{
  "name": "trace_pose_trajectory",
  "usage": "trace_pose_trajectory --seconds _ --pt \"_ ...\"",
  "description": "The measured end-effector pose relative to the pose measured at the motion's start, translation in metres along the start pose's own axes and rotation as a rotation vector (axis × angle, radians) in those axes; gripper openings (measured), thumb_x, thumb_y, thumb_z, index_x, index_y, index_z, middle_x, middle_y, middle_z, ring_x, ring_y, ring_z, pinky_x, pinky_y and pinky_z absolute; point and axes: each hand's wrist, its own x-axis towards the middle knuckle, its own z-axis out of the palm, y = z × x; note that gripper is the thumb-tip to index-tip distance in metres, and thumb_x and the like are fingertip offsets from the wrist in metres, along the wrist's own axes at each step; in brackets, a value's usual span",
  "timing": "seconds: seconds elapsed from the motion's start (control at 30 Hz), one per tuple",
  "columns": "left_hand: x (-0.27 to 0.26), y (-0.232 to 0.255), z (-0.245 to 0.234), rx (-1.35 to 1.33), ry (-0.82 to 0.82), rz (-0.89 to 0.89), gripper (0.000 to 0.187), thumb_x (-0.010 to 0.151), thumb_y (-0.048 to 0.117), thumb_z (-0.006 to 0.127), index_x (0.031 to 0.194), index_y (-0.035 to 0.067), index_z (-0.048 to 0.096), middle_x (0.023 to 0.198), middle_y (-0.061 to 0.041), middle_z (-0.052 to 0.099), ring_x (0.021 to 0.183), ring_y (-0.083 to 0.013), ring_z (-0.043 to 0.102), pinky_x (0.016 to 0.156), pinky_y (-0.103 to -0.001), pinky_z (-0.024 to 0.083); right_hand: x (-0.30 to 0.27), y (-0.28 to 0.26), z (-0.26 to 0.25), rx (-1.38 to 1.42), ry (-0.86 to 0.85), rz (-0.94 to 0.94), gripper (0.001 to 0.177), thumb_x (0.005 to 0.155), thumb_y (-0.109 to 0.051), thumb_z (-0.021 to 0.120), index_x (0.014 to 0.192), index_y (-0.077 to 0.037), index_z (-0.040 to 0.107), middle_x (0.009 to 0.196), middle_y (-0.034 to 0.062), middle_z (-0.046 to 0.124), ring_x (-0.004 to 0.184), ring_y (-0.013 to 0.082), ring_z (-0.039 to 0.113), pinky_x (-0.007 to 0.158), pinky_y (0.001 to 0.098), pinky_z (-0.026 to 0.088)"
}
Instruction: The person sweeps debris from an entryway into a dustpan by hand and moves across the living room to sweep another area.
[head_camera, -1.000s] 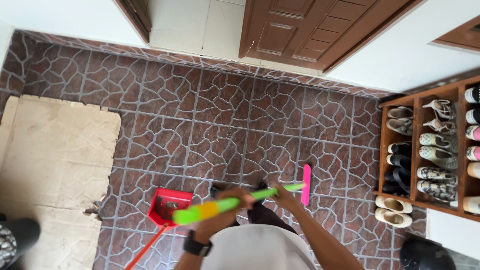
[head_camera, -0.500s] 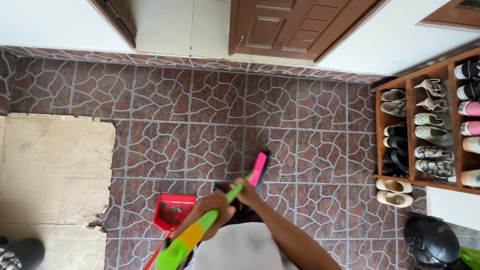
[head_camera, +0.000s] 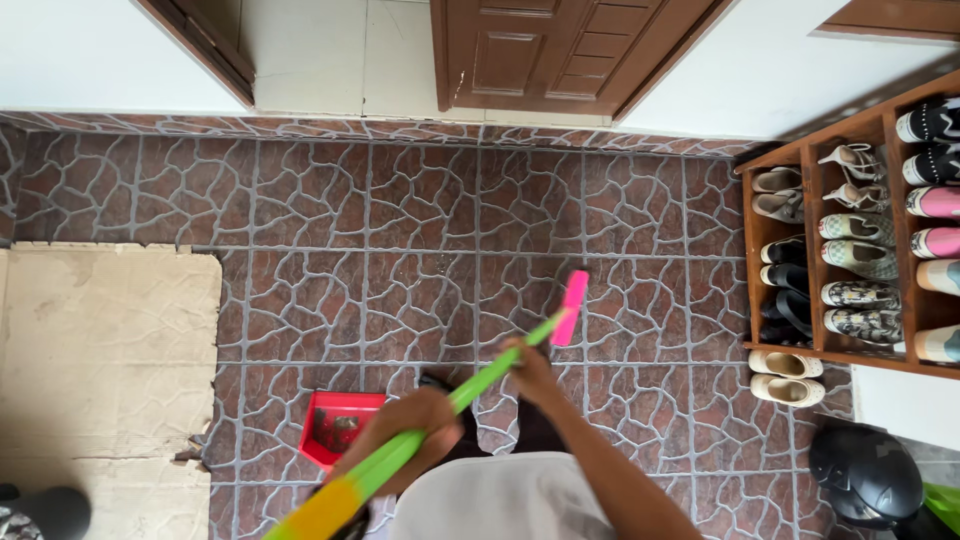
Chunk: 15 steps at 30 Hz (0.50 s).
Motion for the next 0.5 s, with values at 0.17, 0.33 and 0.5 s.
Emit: trace_pose_trajectory --seconds 0.17,0.33,0.5 --pt "0.043 -0.094 0.134 -0.290 0.225 -0.123 0.014 0.095 0.013 0.074 0.095 0.001 0.066 0.085 -0.008 0.066 0.078 -0.0199 0.062 0.071 -0.034 0.050 -0.010 0.083 -0.121 -0.196 0.086 0.225 0.039 0.084 -0.001 0.072 0.119 -0.011 0.059 0.090 0.0125 0.066 0.081 0.0250 0.066 0.070 0.0410 0.050" --pt "0.095 -0.126 0.223 -0.282 0.108 0.020 0.011 0.104 0.008 0.070 0.099 0.004 0.061 0.096 -0.006 0.064 0.090 -0.0190 0.062 0.084 -0.033 0.050 -0.007 0.149 -0.188 -0.215 0.088 0.161 0.042 0.085 -0.006 0.073 0.122 -0.011 0.055 0.087 0.0101 0.065 0.078 0.0221 0.065 0.069 0.0395 0.051" --pt "0.119 -0.104 0.230 -0.217 0.340 0.144 0.013 0.095 0.005 0.072 0.098 0.003 0.059 0.089 -0.008 0.063 0.079 -0.0213 0.062 0.074 -0.033 0.049 0.022 0.159 -0.172 0.015 -0.016 0.128 0.034 0.091 -0.014 0.076 0.117 -0.010 0.055 0.079 0.0078 0.057 0.068 0.0172 0.056 0.057 0.0354 0.049"
